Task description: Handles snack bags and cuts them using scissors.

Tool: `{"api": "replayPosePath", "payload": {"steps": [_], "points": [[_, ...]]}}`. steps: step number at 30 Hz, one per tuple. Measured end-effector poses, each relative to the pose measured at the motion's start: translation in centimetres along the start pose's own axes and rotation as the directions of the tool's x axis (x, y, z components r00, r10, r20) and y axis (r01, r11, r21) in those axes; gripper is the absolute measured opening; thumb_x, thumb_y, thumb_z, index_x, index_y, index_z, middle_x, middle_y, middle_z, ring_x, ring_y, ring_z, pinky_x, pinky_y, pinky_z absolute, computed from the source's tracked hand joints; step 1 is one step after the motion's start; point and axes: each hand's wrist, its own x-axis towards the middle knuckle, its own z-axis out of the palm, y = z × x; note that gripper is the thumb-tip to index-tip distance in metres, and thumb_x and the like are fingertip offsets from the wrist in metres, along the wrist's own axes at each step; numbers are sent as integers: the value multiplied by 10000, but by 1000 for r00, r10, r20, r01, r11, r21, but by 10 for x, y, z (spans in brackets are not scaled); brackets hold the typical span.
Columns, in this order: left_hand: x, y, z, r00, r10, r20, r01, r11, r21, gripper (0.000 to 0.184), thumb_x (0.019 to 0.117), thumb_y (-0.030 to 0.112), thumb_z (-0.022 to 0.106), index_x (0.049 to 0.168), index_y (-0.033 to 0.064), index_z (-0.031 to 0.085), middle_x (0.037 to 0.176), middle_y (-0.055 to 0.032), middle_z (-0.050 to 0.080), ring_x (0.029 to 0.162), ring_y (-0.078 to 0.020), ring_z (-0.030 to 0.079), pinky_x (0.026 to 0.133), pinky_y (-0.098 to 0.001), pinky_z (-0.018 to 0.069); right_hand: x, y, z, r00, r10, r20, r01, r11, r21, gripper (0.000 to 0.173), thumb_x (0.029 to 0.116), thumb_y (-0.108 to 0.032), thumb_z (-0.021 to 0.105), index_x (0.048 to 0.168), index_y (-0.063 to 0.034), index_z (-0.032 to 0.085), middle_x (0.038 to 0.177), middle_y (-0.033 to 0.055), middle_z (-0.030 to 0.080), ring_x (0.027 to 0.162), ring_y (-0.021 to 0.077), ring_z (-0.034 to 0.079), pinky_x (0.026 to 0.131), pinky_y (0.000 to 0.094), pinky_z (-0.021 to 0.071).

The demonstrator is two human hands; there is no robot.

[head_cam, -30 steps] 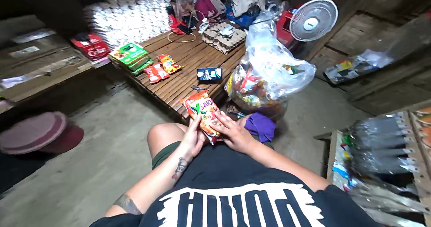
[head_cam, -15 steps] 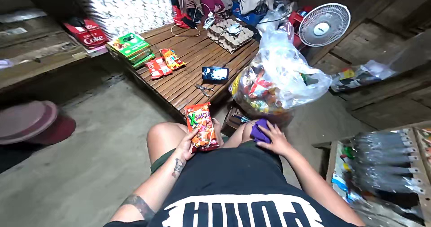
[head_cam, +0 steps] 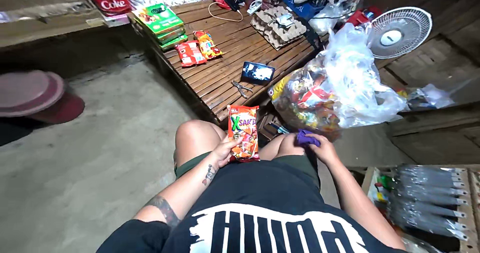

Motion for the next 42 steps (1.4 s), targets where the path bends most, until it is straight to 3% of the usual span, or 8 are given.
{"api": "replayPosePath", "payload": {"steps": [5,13,23,28,32,36,39,42], "points": [[-5,3,6,1000,-8,1,8,1000,25,493,1044,95,534,1482,56,310,1122,-130,698,985,-206,721,864,-369,613,-23,-100,-8,882,-459,-103,469,843,264,440,882,-135,627,1314,-74,679,1326,183,629,1236,254,593,1044,429,490],[-12,0,6,990,133,35,-135,989,52,274,1041,72,381,1293,73,489,989,-11,717,899,-96,700,811,-305,597,-30,-182,75,552,-798,242,830,553,-73,491,984,-400,582,1466,-309,569,1624,37,409,1525,454,243,1121,791,201],[-10,3,8,990,50,135,-53,998,21,394,1035,96,508,1402,24,384,1040,-100,716,931,-183,727,854,-365,615,26,-217,61,804,-595,10,590,795,-142,466,946,-261,632,1412,-247,623,1550,96,482,1463,405,368,1100,627,396],[-16,-10,1,990,143,-11,-142,986,84,239,952,-83,512,1133,67,555,907,23,701,834,-64,684,779,-259,587,-19,-204,92,541,-838,68,830,519,-207,374,967,-354,558,1317,-315,683,1491,3,572,1466,415,389,1097,764,287],[-13,-5,6,996,66,65,-74,988,136,157,994,7,486,1065,34,623,878,-13,717,822,-97,691,789,-297,585,-3,-216,78,608,-781,140,789,576,-212,377,986,-457,577,1332,-346,679,1519,-14,544,1499,389,339,1121,791,205],[-13,-1,10,976,57,209,-80,991,103,439,1010,88,543,1406,11,369,1054,-80,707,932,-153,719,864,-344,608,21,-240,60,766,-599,232,643,715,-276,463,943,-486,648,1388,-362,633,1531,32,521,1478,410,351,1060,746,333],[-11,-4,6,966,69,249,-94,992,90,537,995,94,576,1455,15,312,1125,-98,698,988,-173,718,897,-358,607,41,-251,50,842,-463,279,533,796,-288,517,949,-569,626,1398,-314,629,1412,80,610,1332,384,522,954,658,480],[-13,-2,8,969,64,238,-93,989,111,543,982,93,592,1452,8,333,1126,-95,704,988,-168,718,902,-358,607,62,-252,39,853,-299,428,427,871,-242,612,983,-617,540,1461,-237,572,1414,140,606,1326,377,544,1048,659,429]]}}
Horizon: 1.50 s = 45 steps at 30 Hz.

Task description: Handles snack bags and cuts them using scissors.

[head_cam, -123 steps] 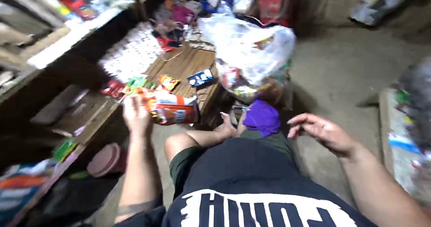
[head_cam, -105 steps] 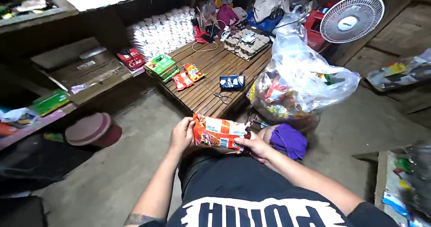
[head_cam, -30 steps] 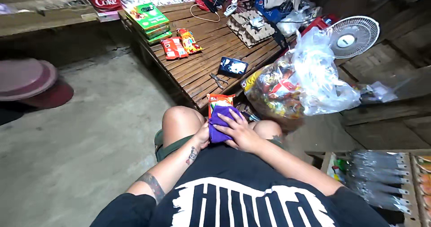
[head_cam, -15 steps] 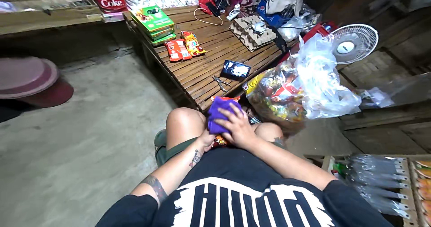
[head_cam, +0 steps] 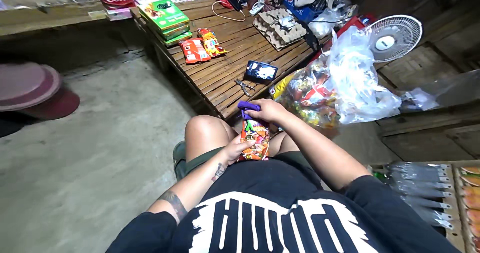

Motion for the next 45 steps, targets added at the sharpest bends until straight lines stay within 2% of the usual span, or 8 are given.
{"api": "replayPosePath", "payload": {"steps": [7,12,18,22,25,29,37,45], "points": [[1,-1,-3,996,59,60,-56,997,-60,532,948,64,627,1408,15,363,1104,-78,726,987,-174,728,914,-364,607,-8,36,6,993,-7,114,-74,722,688,457,1031,-411,567,1312,-54,611,1066,127,707,929,175,685,869,412,565],[2,0,-3,998,50,25,-48,997,-67,678,936,75,634,1492,39,247,1155,-84,699,1012,-177,719,916,-362,606,-28,53,27,998,58,12,-43,554,832,408,1029,-319,596,1347,-65,575,1014,71,704,876,111,672,823,322,567],[2,7,-1,989,20,-147,-35,994,-99,560,986,57,566,1473,38,290,1115,-120,703,977,-198,726,872,-368,617,-48,89,23,965,225,-136,-62,697,714,479,956,-288,714,1354,-48,597,1182,174,683,1044,233,676,950,446,546],[7,7,1,973,-18,-230,-14,991,-135,458,1106,259,388,1509,61,298,1130,-139,700,999,-214,721,868,-381,618,-63,54,20,884,179,-432,212,671,711,474,972,-235,666,1400,-56,569,1242,136,668,1067,188,666,933,417,558],[10,6,-1,971,-34,-237,-10,983,-182,521,1125,413,196,1414,63,451,1114,-124,702,1000,-204,708,869,-390,603,-56,27,50,862,-83,-500,368,780,506,572,954,-249,651,1499,-126,527,1606,139,396,1449,287,421,1163,507,390],[9,7,-2,960,21,-280,-107,949,-297,636,1109,469,99,1171,74,594,918,-94,727,839,-181,722,750,-357,615,-57,4,89,891,-249,-379,387,853,349,634,970,-258,610,1576,-238,426,1702,194,120,1547,409,207,1213,603,273],[19,5,-8,849,102,-518,-259,936,-240,512,1120,431,216,1284,85,556,1053,-75,705,968,-160,693,836,-375,589,-83,3,83,835,-496,-238,534,834,139,515,979,-329,638,1486,-292,557,1679,208,215,1527,491,195,1202,624,274],[5,10,-2,959,-146,-243,75,958,-277,608,1113,409,97,1042,99,616,830,-76,725,766,-166,716,684,-338,606,-55,9,65,843,-315,-435,455,850,266,524,975,-295,622,1492,-256,551,1679,174,239,1546,426,193,1228,595,239]]}}
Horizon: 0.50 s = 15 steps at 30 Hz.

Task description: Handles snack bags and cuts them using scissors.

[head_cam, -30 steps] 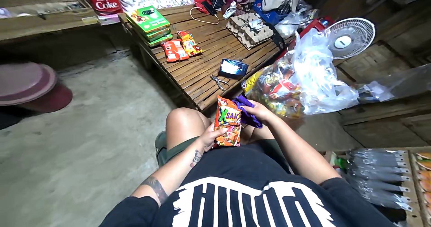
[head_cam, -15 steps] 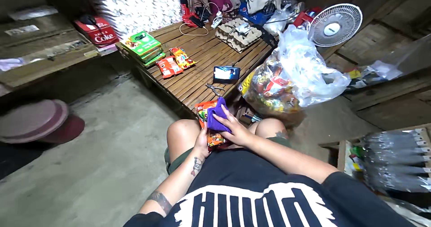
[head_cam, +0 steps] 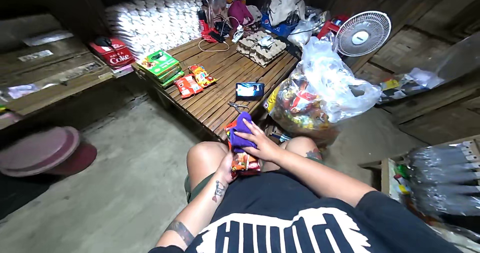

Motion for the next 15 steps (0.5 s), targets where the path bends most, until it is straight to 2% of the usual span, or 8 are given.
{"api": "replayPosePath", "payload": {"steps": [3,5,6,8,10,11,14,15], "points": [[1,1,-7,983,-41,181,44,999,-15,610,1113,408,95,1158,102,620,954,-101,754,890,-191,741,793,-365,621,20,6,-8,992,81,-93,-79,996,31,511,983,-314,615,1484,-230,559,1676,169,242,1525,375,275,1226,536,275],[2,-1,-9,972,-49,229,55,998,-20,611,1108,402,92,1167,109,625,971,-106,756,903,-195,741,800,-369,621,27,6,-7,980,152,-130,-146,988,55,513,980,-308,617,1482,-223,557,1677,176,232,1504,375,318,1205,531,317],[3,-1,-9,973,-49,224,56,998,-26,615,1107,406,90,1163,108,625,964,-107,754,895,-196,740,792,-371,621,26,2,-6,978,172,-121,-168,985,44,522,985,-294,611,1498,-233,538,1683,180,209,1511,380,300,1211,526,306],[4,-2,-8,985,-24,170,33,998,-50,619,1108,412,82,1133,105,619,925,-99,752,860,-190,741,764,-365,624,17,-6,-1,986,128,-106,-129,992,2,527,967,-221,603,1492,-229,548,1678,201,212,1528,413,251,1225,545,272],[2,-1,-4,998,31,61,-25,996,-90,615,1103,386,87,1012,114,631,831,-72,739,766,-159,728,688,-331,615,4,-12,7,997,25,-67,-27,999,-25,509,948,-174,610,1455,-214,592,1660,203,269,1522,442,253,1229,571,256],[1,-1,-2,999,51,-1,-51,992,-113,655,1105,424,79,971,115,641,799,-67,735,733,-154,722,659,-324,611,-2,-14,10,999,-27,-31,26,999,-34,497,947,-166,607,1442,-204,606,1649,198,303,1516,451,261,1227,586,246],[-1,1,3,974,104,-200,-122,989,-83,603,1109,455,142,976,113,620,768,-60,703,682,-154,693,600,-329,587,-15,-20,11,986,-154,63,155,988,-12,426,950,-190,610,1372,-175,668,1601,176,408,1501,433,312,1224,590,246],[0,0,2,961,149,-233,-166,984,-56,585,1110,452,150,1010,114,617,785,-54,704,698,-149,692,613,-334,585,-17,-22,10,977,-191,91,192,981,-9,402,953,-200,616,1348,-174,685,1589,170,429,1497,417,329,1232,576,244]]}}
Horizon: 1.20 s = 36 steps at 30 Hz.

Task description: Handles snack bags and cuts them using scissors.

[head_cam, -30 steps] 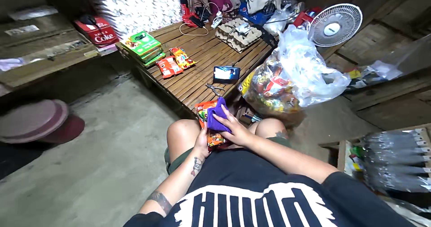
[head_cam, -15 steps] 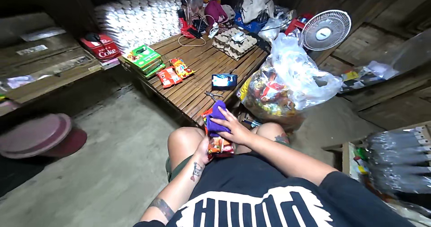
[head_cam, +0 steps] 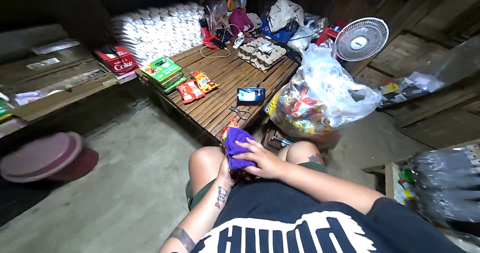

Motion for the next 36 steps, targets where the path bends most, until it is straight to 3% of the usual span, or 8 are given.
{"api": "replayPosePath", "payload": {"steps": [4,8,12,18,23,27,31,36], "points": [[-2,-1,0,995,103,-10,-102,993,61,508,1123,376,180,1155,86,596,914,-52,703,839,-139,688,748,-340,585,-4,0,1,997,-70,42,73,996,-59,370,954,-247,646,1314,-191,709,1587,163,437,1484,432,351,1219,579,274],[-9,7,1,988,-128,83,122,990,70,602,1108,405,115,891,126,603,684,-38,676,584,-128,651,520,-289,545,12,1,-9,995,71,69,-65,994,-86,433,972,-295,639,1403,-257,646,1659,117,324,1533,428,237,1227,586,241],[-10,11,0,953,-228,202,188,962,200,521,1108,310,149,986,98,609,777,-59,702,707,-156,692,644,-335,586,36,14,-23,977,210,-38,-213,968,-132,475,975,-353,605,1447,-297,599,1686,110,253,1555,420,164,1238,575,213],[-12,12,-4,864,-291,411,202,948,246,612,1108,391,84,1074,129,637,877,-45,750,812,-133,722,738,-322,603,54,39,-40,876,482,-26,-465,856,226,527,981,-328,651,1459,-125,559,1501,181,511,1393,297,491,1165,477,390],[-17,12,0,869,-314,381,251,946,207,633,1111,370,76,994,136,653,816,-37,749,751,-113,723,697,-299,607,48,55,-46,843,538,-25,-504,804,317,469,970,-351,678,1362,-99,621,1285,155,669,1198,237,642,1075,464,479],[-17,8,8,949,-226,219,185,964,193,517,1124,325,161,1003,107,613,759,-38,714,678,-114,696,633,-299,596,41,62,-61,771,606,-198,-584,796,161,458,947,-252,685,1394,-181,617,1386,146,618,1296,285,585,1112,509,445],[5,-2,6,980,-82,179,64,993,102,502,1130,392,169,1234,82,550,949,-76,725,862,-166,712,772,-364,600,32,32,-71,805,491,-331,-477,869,128,485,922,-194,685,1402,-212,620,1416,112,590,1308,267,567,1096,487,463],[-4,-10,9,989,30,145,-44,995,92,369,1118,223,196,1295,71,482,1014,-72,673,898,-154,666,808,-368,574,32,-8,-39,913,407,14,-405,912,-59,583,969,-346,653,1525,-278,492,1574,107,450,1437,321,443,1141,559,408]]}}
